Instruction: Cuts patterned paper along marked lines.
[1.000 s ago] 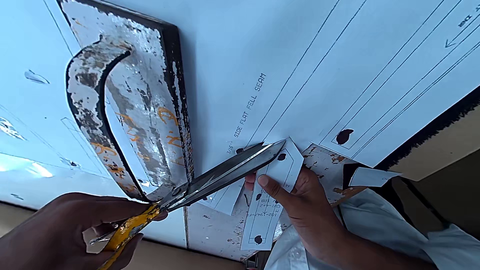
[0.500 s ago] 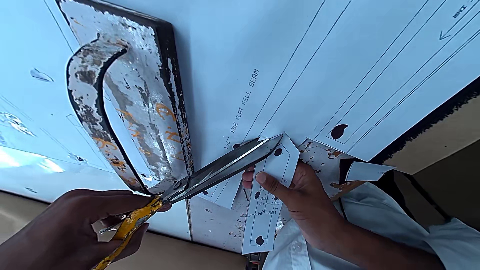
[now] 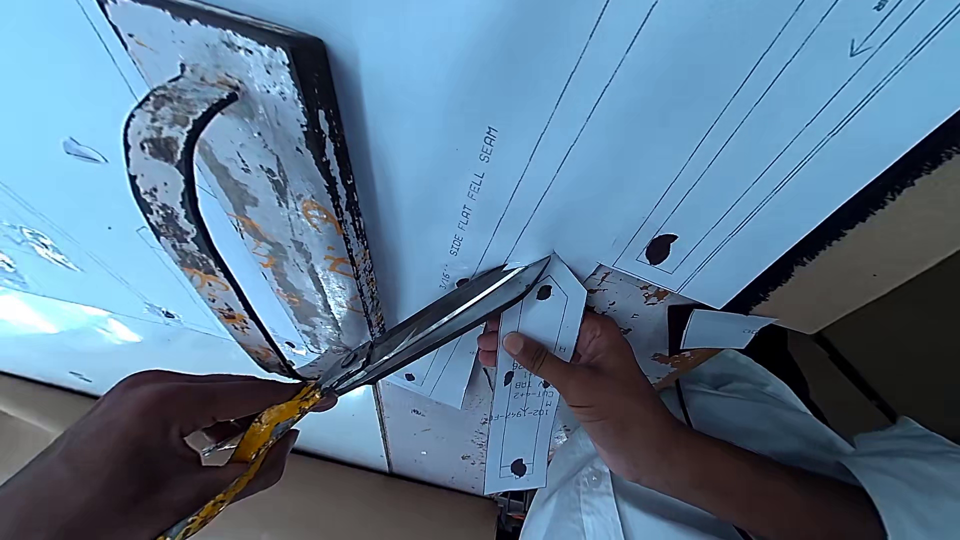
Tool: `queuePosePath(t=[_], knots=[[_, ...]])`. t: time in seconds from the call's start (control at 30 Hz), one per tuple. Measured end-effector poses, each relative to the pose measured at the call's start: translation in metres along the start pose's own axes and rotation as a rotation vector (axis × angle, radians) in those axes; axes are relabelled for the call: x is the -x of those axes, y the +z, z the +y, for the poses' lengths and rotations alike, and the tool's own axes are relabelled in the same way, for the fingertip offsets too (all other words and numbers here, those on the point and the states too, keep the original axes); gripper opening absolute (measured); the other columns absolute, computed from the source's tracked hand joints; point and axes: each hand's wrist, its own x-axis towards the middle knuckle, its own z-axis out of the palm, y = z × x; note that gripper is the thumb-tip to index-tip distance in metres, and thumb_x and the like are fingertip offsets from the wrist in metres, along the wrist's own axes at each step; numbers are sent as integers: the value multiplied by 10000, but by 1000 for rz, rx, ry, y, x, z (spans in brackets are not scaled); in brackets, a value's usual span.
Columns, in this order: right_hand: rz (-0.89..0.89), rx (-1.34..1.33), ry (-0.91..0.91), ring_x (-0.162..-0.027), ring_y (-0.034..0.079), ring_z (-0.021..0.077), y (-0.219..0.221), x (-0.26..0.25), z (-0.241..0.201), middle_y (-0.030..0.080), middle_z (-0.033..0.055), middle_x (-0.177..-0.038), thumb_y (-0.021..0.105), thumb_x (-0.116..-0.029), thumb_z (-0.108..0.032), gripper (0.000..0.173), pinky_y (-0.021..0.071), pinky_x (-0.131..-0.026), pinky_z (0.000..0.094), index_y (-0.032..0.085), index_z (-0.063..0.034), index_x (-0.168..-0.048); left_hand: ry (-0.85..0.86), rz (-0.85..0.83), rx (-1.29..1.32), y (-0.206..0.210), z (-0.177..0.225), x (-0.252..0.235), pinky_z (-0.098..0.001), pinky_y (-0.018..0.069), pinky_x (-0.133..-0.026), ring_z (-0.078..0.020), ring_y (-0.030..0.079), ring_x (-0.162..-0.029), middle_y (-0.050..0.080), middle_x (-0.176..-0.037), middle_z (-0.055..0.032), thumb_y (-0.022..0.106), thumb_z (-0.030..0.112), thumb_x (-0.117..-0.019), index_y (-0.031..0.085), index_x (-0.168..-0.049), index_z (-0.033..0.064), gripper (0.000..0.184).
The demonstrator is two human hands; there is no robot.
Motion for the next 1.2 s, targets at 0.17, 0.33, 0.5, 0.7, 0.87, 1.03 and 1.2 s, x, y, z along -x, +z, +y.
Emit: queuePosePath(t=[0.17, 0.33, 0.5, 0.7, 0.87, 1.03, 1.2], knots=[[-12, 5, 7, -971, 745, 138, -1, 0, -1, 775, 84, -1038, 642, -988, -44, 154, 583, -896, 252, 687, -35, -1135, 6, 28, -9, 3, -6, 2, -166, 476, -552, 21, 608, -641, 773, -905, 1, 687, 309, -797, 798, -990, 94, 310], [-3, 16, 23, -979, 743, 144, -2, 0, -2, 774, 80, -1044, 650, -985, -55, 157, 583, -896, 256, 686, -32, -1136, 2, 48, 4, 5, 1, 0, -171, 469, -544, 8, 602, -624, 765, -865, -23, 700, 194, -762, 800, -992, 41, 293], [-1, 5, 21, -954, 747, 147, -1, -1, -2, 776, 88, -1024, 653, -983, -50, 144, 589, -881, 258, 692, -27, -1120, 0, 89, -18, 12, 1, -3, -137, 470, -527, 53, 595, -610, 756, -825, 43, 701, 284, -758, 806, -934, 112, 267], [10, 6, 31, -959, 747, 148, -1, 0, -2, 777, 89, -1023, 655, -983, -59, 138, 586, -874, 257, 686, -30, -1115, 34, 130, -44, 17, -3, -3, -110, 435, -510, 78, 550, -584, 733, -782, 85, 692, 307, -748, 809, -914, 142, 263], [9, 5, 26, -957, 748, 142, -1, 0, -2, 778, 84, -1023, 656, -981, -51, 143, 587, -880, 255, 685, -31, -1119, 5, 113, -81, 16, 10, -2, -144, 462, -532, 35, 596, -620, 761, -843, 17, 682, 206, -745, 806, -1009, 76, 320], [-3, 23, 4, -958, 749, 151, -2, 0, 0, 776, 88, -1023, 657, -982, -57, 142, 594, -876, 260, 695, -23, -1114, 8, 133, -73, 18, 6, 1, -150, 469, -539, 44, 594, -634, 759, -857, 42, 684, 250, -759, 808, -1002, 101, 310], [14, 11, -6, -958, 751, 142, 0, -1, 0, 777, 91, -1022, 639, -985, -30, 143, 592, -896, 258, 682, -11, -1121, 17, 137, -67, 19, 3, 2, -149, 460, -546, 43, 584, -632, 754, -842, 32, 682, 230, -764, 809, -1001, 94, 301]])
